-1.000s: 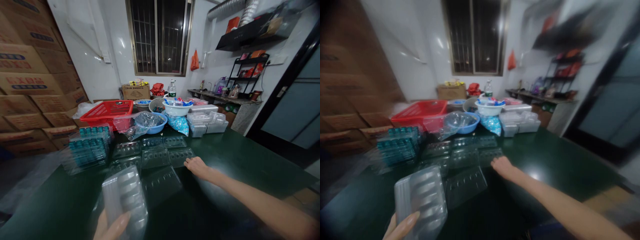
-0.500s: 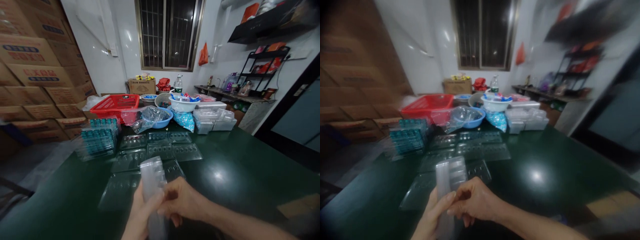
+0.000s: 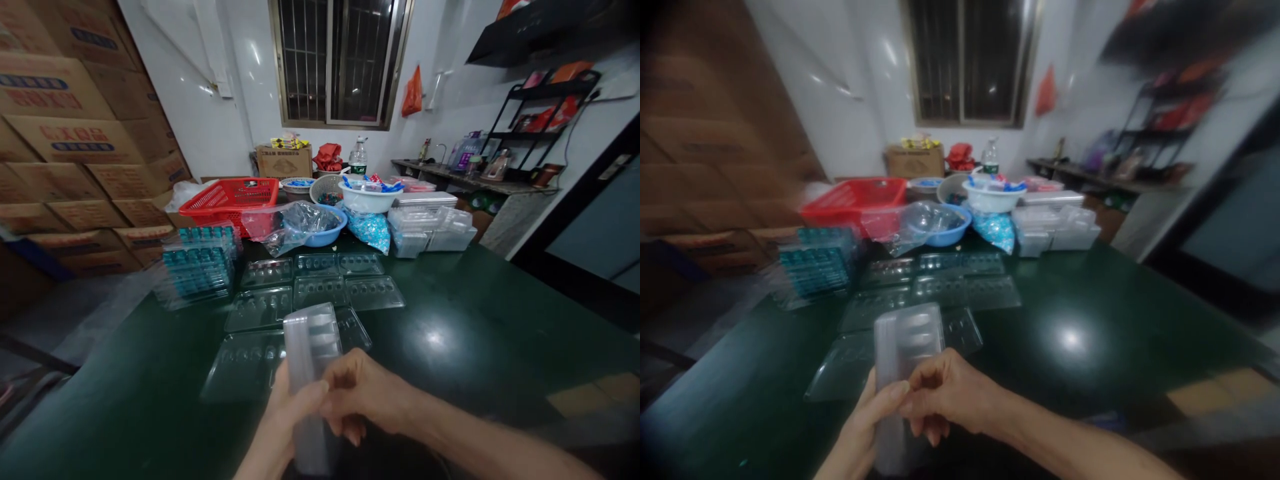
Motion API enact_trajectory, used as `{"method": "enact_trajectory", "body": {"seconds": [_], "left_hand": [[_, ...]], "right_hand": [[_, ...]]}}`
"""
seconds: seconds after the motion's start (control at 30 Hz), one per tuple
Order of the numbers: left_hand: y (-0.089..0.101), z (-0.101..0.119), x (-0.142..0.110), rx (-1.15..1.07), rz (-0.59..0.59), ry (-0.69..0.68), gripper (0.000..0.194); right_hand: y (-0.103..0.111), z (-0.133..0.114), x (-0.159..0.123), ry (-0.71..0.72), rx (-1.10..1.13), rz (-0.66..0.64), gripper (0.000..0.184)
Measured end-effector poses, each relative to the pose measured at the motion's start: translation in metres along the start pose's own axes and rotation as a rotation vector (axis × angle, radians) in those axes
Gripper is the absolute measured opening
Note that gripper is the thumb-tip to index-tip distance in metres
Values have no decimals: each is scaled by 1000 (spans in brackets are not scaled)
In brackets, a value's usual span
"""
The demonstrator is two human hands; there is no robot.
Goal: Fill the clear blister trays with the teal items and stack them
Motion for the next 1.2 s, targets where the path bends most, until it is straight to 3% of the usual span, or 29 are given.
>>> {"method": "enact_trajectory", "body": {"seconds": [0.33,0.53,0.6,0.73,0.8,0.9,1.0,1.07,1.2], "left_hand": [[-5,-2,-1,-25,51,78,77],[-4,-7,1,-30,-6,72,79],[-6,-5,1,-27,51,75,77],[-2,-2,4,-51,255,87,65],[9,-1,7,-129,321,112,54],[34,3,10,-207,413,122,50],[60,11,7,-155,543,58,56],[71,15,2,-102,595,32,60],[76,17,-5,-54,602,11,66]], "right_hand": [[9,9,-2,-74,93,-31,21],[5,7,-3,-104,41,-17,21],[-1,4,-5,-65,-51,53,19],[-5,-12,-23,143,-291,302,10],[7,-24,-42,218,-424,440,10],[44,-39,-78,286,-748,671,11],[86,-31,-107,251,-1208,782,13],[110,-12,-116,163,-1495,725,13],[139,28,-118,-29,-1883,414,16]]}}
Point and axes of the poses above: each hand's wrist, its own x-axis towards the middle knuckle, its own y-axis out of the back of the hand, z = x × y, the point moved 1 cm from there along x, towards the middle knuckle, and after that the axes turned 4 degrees about -y, right-handed, at the moved point
